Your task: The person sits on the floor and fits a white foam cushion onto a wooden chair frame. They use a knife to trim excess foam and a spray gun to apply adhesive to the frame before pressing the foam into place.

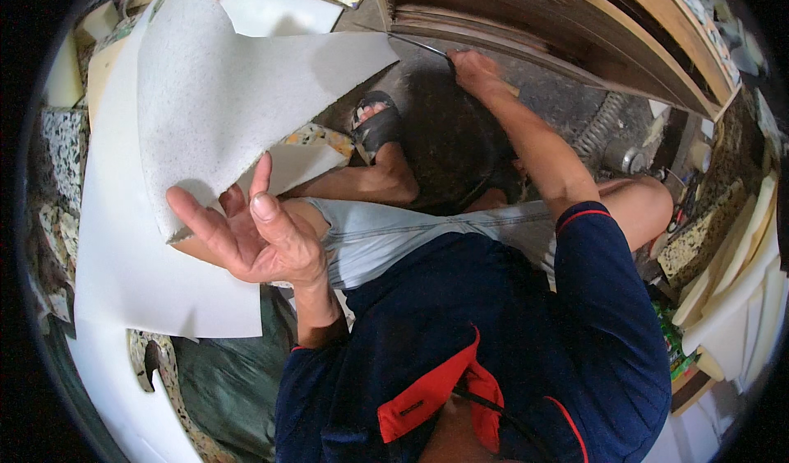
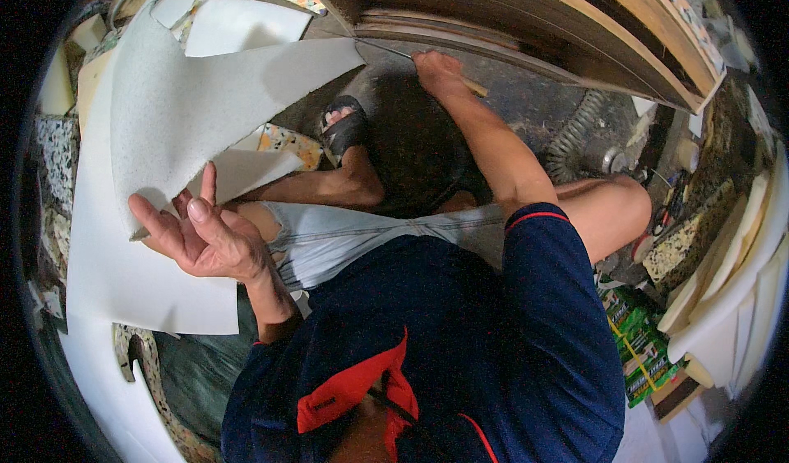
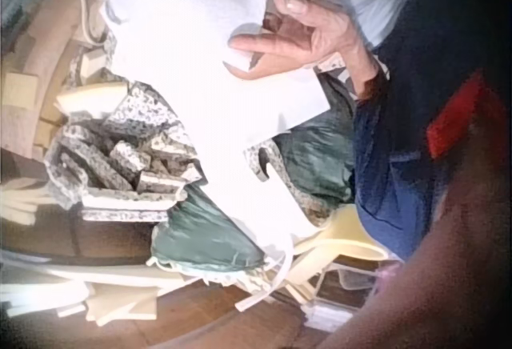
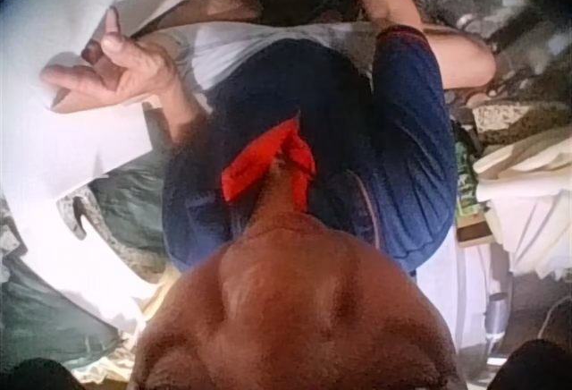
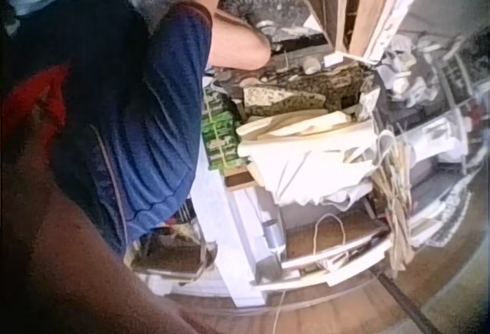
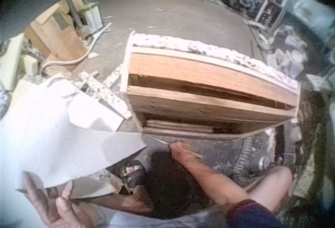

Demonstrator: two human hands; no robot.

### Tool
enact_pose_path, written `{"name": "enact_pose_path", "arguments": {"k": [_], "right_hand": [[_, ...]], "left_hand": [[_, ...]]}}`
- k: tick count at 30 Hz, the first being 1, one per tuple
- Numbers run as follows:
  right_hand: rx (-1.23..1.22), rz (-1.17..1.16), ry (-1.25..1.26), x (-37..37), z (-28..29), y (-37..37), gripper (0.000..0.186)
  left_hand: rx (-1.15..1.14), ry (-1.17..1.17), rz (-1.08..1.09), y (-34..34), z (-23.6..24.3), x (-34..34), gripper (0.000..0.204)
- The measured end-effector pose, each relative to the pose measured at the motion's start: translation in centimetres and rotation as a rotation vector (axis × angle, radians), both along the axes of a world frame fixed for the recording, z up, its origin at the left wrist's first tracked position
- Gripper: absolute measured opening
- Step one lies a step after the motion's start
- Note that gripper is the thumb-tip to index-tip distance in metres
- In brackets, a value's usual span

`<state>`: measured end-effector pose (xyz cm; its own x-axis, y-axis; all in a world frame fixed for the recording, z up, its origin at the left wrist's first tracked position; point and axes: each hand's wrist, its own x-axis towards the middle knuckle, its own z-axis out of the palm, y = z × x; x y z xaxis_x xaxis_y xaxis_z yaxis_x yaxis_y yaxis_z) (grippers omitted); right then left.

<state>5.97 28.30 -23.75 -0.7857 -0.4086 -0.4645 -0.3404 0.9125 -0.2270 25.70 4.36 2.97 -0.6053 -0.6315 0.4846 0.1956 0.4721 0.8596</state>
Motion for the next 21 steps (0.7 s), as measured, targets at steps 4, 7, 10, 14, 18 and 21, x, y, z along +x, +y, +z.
{"name": "enact_pose_path", "arguments": {"k": [4, 7, 10, 14, 18, 21], "right_hand": [[0.053, -0.009, -0.001, 0.0, -0.8, 0.0, 0.038], [0.132, 0.000, -0.006, 1.0, -1.1, 3.1, 0.037], [0.129, 0.064, -0.024, 2.2, -0.7, 5.9, 0.035], [0.062, 0.061, 0.011, 3.4, 1.2, 7.0, 0.035], [-0.041, 0.246, 0.074, 3.3, 4.7, 6.0, 0.037], [-0.167, 0.295, 0.125, 2.7, 8.2, 4.9, 0.040]], "left_hand": [[-0.022, 0.031, -0.018, -0.2, 0.4, -0.1, 0.064], [-0.080, 0.042, 0.018, -0.6, 0.7, 0.0, 0.060], [-0.175, 0.025, 0.158, -1.9, 1.7, 1.2, 0.058], [-0.032, 0.109, 0.324, -6.3, 6.3, 6.1, 0.048], [0.015, -0.148, 0.676, -12.8, 13.5, 13.6, 0.029], [0.253, -0.393, 0.658, -15.2, 15.5, 19.9, 0.022]]}}
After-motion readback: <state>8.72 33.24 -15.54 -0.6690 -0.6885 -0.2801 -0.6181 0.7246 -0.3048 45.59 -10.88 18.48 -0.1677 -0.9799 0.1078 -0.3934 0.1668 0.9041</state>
